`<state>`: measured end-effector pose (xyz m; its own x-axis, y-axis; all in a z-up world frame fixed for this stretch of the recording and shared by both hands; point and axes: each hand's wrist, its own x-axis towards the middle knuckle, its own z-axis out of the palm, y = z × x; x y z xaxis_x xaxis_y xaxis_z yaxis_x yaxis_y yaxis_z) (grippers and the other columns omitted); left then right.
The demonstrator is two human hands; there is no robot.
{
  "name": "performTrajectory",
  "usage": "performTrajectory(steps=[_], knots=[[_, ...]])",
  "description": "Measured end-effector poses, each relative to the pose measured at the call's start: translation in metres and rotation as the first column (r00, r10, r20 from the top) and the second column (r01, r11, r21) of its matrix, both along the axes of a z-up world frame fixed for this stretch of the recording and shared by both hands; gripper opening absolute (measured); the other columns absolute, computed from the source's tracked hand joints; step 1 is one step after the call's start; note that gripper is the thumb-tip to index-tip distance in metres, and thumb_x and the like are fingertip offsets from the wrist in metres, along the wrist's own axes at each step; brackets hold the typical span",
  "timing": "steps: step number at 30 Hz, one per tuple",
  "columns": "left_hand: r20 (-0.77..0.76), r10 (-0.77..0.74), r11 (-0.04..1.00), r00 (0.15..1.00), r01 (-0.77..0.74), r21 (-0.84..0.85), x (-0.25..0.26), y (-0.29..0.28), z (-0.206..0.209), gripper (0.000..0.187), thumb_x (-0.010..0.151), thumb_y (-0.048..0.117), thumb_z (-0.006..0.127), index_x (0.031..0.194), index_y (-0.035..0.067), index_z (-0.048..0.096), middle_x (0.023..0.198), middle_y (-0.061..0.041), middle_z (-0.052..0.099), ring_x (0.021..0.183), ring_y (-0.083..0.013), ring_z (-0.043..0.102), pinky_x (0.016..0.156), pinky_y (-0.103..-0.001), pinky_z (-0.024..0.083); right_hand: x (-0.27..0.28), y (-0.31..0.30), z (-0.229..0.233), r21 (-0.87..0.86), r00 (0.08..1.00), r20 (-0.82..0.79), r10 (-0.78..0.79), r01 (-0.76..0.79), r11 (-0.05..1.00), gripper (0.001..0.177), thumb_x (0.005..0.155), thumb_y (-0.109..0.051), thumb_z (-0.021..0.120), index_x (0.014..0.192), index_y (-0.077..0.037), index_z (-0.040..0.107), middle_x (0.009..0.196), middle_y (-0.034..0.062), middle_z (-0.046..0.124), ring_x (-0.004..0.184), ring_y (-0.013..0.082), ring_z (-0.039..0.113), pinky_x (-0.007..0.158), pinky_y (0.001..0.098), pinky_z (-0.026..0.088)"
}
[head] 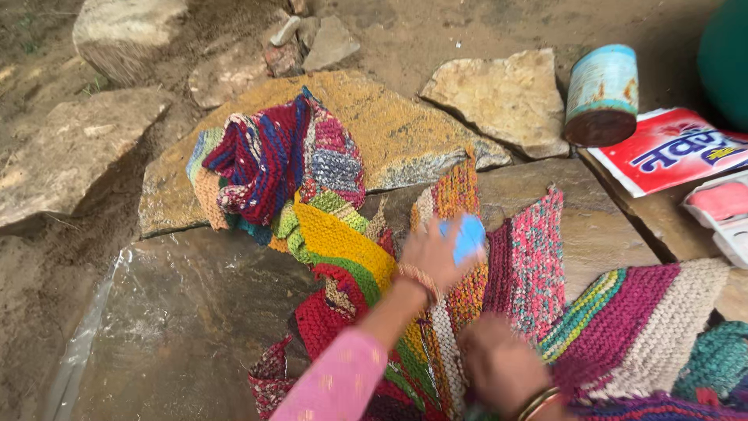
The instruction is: The person scrubs a multi-colored knitted rug with a blue brush on stone slabs, using water from a nearby bucket and a soap packet.
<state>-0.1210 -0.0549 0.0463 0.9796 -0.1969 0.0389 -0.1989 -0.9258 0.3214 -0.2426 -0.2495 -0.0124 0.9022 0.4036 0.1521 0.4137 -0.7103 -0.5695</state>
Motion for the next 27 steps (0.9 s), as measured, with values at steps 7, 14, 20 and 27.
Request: performTrajectory(steps=[7, 14, 20, 27], knots=[[0.144, 0.103, 0.989, 0.984, -0.116, 0.086, 0.028, -0.027, -0.040, 0.086, 0.091, 0.062, 0.058, 0.160, 0.016, 0.036, 0.119, -0.021, 0.055, 0.108, -0.0382, 0.056, 0.090, -0.051, 0.042, 0.087, 0.006, 0.022, -0.337, 0.928, 0.340, -0.155, 0.274, 0.901, 0.067, 0.081, -0.030, 0.056, 0.146, -0.021, 0.046, 0.153, 0.0162, 0.041, 0.141, 0.0314, 0.036, 0.115, 0.0588, 0.021], [0.181, 0.297, 0.940, 0.938, -0.320, 0.118, 0.181, -0.031, -0.044, 0.080, 0.088, 0.062, 0.062, 0.152, 0.019, 0.041, 0.121, -0.016, 0.057, 0.112, -0.0352, 0.057, 0.093, -0.050, 0.044, 0.092, -0.006, 0.004, -0.334, 0.939, 0.297, -0.172, 0.270, 0.903, 0.062, 0.083, -0.034, 0.055, 0.144, -0.031, 0.045, 0.153, 0.0107, 0.040, 0.140, 0.0265, 0.036, 0.116, 0.0558, 0.023], [0.114, 0.057, 0.998, 0.992, -0.059, 0.006, 0.080, -0.018, -0.030, 0.082, 0.091, 0.059, 0.060, 0.155, 0.013, 0.039, 0.122, -0.024, 0.054, 0.112, -0.0402, 0.055, 0.096, -0.057, 0.041, 0.091, -0.002, 0.016, -0.304, 0.939, 0.281, -0.198, 0.283, 0.910, 0.068, 0.083, -0.037, 0.054, 0.149, -0.021, 0.043, 0.149, 0.0105, 0.044, 0.136, 0.0283, 0.041, 0.115, 0.0558, 0.024], [0.121, -0.065, 0.998, 0.990, 0.065, 0.008, 0.036, -0.015, -0.034, 0.081, 0.093, 0.058, 0.058, 0.160, 0.015, 0.039, 0.120, -0.024, 0.055, 0.109, -0.0390, 0.056, 0.093, -0.052, 0.045, 0.123, 0.030, 0.024, -0.670, 0.920, 0.038, -0.390, 0.313, 0.673, 0.051, 0.094, -0.049, 0.053, 0.138, -0.023, 0.050, 0.134, 0.0047, 0.051, 0.131, 0.0241, 0.046, 0.115, 0.0506, 0.029]])
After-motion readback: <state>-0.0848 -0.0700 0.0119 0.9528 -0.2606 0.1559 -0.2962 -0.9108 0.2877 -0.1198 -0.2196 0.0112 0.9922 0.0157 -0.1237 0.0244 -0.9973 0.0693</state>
